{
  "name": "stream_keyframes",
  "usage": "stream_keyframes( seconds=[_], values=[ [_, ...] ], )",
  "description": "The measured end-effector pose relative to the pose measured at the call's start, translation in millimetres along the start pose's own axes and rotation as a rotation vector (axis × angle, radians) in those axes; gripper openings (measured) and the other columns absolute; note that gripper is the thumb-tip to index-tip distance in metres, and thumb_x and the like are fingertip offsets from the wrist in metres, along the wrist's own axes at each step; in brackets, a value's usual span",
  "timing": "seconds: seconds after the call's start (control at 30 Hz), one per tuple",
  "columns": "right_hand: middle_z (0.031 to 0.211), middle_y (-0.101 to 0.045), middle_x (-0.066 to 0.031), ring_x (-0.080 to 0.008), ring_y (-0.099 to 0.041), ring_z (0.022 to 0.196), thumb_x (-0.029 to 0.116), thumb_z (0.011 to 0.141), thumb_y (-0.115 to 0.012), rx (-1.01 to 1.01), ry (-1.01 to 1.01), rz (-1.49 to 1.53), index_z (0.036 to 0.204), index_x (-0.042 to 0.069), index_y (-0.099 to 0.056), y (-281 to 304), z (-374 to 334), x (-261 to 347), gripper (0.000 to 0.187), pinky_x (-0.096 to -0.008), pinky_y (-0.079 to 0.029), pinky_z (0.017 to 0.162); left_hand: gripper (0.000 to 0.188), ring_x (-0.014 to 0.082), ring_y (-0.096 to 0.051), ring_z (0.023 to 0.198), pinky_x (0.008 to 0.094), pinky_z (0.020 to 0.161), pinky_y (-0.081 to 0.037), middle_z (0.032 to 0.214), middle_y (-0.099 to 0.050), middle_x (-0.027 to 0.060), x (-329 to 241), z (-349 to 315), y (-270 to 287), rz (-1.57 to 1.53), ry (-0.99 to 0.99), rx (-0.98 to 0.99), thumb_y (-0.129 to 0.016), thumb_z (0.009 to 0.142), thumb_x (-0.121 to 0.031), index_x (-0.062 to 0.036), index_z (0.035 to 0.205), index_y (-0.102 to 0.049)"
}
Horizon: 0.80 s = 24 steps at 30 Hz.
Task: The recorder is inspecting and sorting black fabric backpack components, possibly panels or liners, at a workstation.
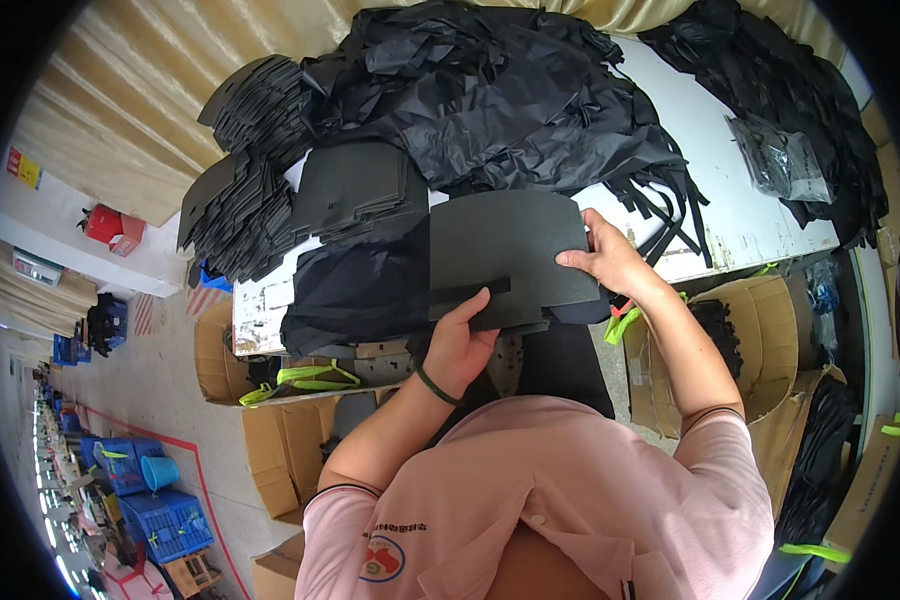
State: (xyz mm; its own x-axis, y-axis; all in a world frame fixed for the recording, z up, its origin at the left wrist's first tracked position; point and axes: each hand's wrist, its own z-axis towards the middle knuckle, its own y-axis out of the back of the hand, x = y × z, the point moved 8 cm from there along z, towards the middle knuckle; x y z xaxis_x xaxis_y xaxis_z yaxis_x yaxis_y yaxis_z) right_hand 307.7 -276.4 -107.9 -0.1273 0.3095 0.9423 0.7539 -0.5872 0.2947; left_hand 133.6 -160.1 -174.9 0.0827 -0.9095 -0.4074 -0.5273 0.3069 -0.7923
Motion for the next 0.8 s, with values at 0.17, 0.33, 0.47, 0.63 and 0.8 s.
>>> stream_keyframes(
  seconds=[0.17,0.33,0.47,0.63,0.8],
  values=[
    [0.08,-0.063,-0.0049,-0.0086,-0.059,0.072,0.009,0.084,-0.074,0.0,-0.124,0.058,0.113,0.0,-0.05,16,2,-17,0.04,-0.0238,-0.048,0.062,0.028,0.0244,-0.061,0.11,0.0397,0.097,-0.048,0.118,-0.063,0.011,12,-25,-27,-0.049,0.336,0.12,-0.061,0.094,-0.011,-0.0017,0.12,-0.059],
    [0.068,-0.06,-0.0035,-0.0126,-0.058,0.051,0.024,0.083,-0.076,0.052,-0.256,-0.164,0.1,0.003,-0.057,25,4,-32,0.033,-0.0243,-0.043,0.045,0.035,0.0275,-0.058,0.116,0.0418,0.098,-0.047,0.122,-0.062,0.0136,12,-62,-30,1.012,0.39,0.593,-0.064,0.092,-0.028,-0.0048,0.118,-0.062],
    [0.065,-0.064,-0.0084,-0.018,-0.063,0.053,0.036,0.083,-0.074,-0.131,-0.078,-0.498,0.085,0.005,-0.062,54,48,-3,0.034,-0.034,-0.049,0.058,0.068,0.0374,-0.043,0.13,0.0533,0.105,-0.036,0.139,-0.048,0.0171,-22,-43,-73,2.079,-0.84,0.641,-0.071,0.081,-0.044,-0.0086,0.136,-0.049],
    [0.099,-0.069,-0.0163,-0.0356,-0.064,0.099,0.027,0.083,-0.072,-0.192,0.276,-0.663,0.11,0.006,-0.062,11,135,57,0.036,-0.0427,-0.049,0.086,0.097,0.04,-0.024,0.141,0.0651,0.108,-0.021,0.152,-0.03,0.0161,-12,-10,-34,2.439,-0.821,0.481,-0.076,0.071,-0.05,-0.0127,0.148,-0.031],
    [0.134,-0.052,-0.0162,-0.0329,-0.047,0.127,0.014,0.076,-0.075,-0.086,0.672,-0.67,0.127,0.004,-0.052,-90,209,91,0.057,-0.0403,-0.041,0.103,0.098,0.0391,-0.023,0.142,0.0645,0.11,-0.02,0.153,-0.029,0.0155,-8,-9,-34,2.443,-0.792,0.468,-0.076,0.071,-0.051,-0.0135,0.149,-0.03]
  ],
)
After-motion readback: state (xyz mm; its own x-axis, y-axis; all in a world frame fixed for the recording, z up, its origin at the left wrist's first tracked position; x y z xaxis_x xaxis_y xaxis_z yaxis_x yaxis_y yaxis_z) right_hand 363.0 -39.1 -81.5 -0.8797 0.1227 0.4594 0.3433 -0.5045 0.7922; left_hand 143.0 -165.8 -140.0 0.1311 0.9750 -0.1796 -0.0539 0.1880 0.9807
